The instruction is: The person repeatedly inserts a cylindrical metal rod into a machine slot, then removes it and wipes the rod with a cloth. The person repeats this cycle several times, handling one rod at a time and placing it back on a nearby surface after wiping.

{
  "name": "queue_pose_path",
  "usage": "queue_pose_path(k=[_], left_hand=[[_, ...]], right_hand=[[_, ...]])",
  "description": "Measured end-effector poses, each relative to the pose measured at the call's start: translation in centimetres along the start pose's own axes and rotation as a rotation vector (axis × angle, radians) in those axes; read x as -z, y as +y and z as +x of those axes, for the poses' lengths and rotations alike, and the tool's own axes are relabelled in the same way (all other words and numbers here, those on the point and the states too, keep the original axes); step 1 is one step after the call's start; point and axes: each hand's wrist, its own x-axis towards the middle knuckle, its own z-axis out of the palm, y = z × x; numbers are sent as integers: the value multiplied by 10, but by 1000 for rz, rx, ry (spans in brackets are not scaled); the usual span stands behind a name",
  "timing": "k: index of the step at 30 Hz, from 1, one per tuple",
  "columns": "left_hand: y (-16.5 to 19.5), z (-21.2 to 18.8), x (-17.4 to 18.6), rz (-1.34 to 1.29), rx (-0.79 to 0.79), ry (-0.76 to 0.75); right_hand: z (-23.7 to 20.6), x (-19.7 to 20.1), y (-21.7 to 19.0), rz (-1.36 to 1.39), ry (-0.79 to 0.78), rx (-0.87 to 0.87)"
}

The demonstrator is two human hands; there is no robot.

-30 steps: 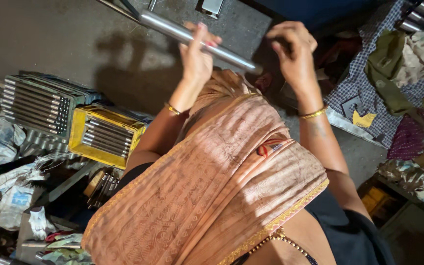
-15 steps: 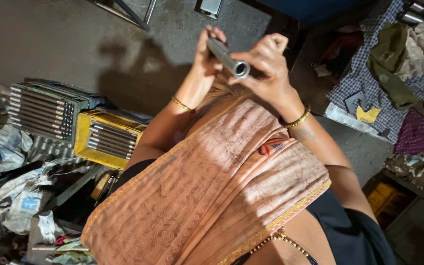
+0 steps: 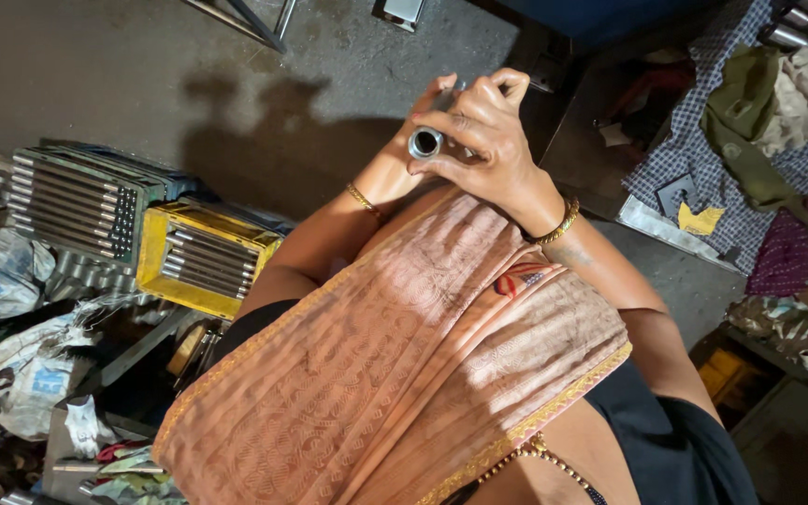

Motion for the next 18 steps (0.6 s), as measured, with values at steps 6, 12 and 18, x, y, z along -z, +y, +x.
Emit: queue_pose_path(k=[6, 12, 18], left_hand=[[-3, 6, 13, -76, -9, 19], [-14, 26, 34, -180, -50, 82], [-9, 54, 67, -400, -197, 229]], right_hand=[[-3, -4, -1, 28, -5, 0], [-9, -8, -1, -34, -40, 106], [-21, -4, 2, 26, -79, 122]])
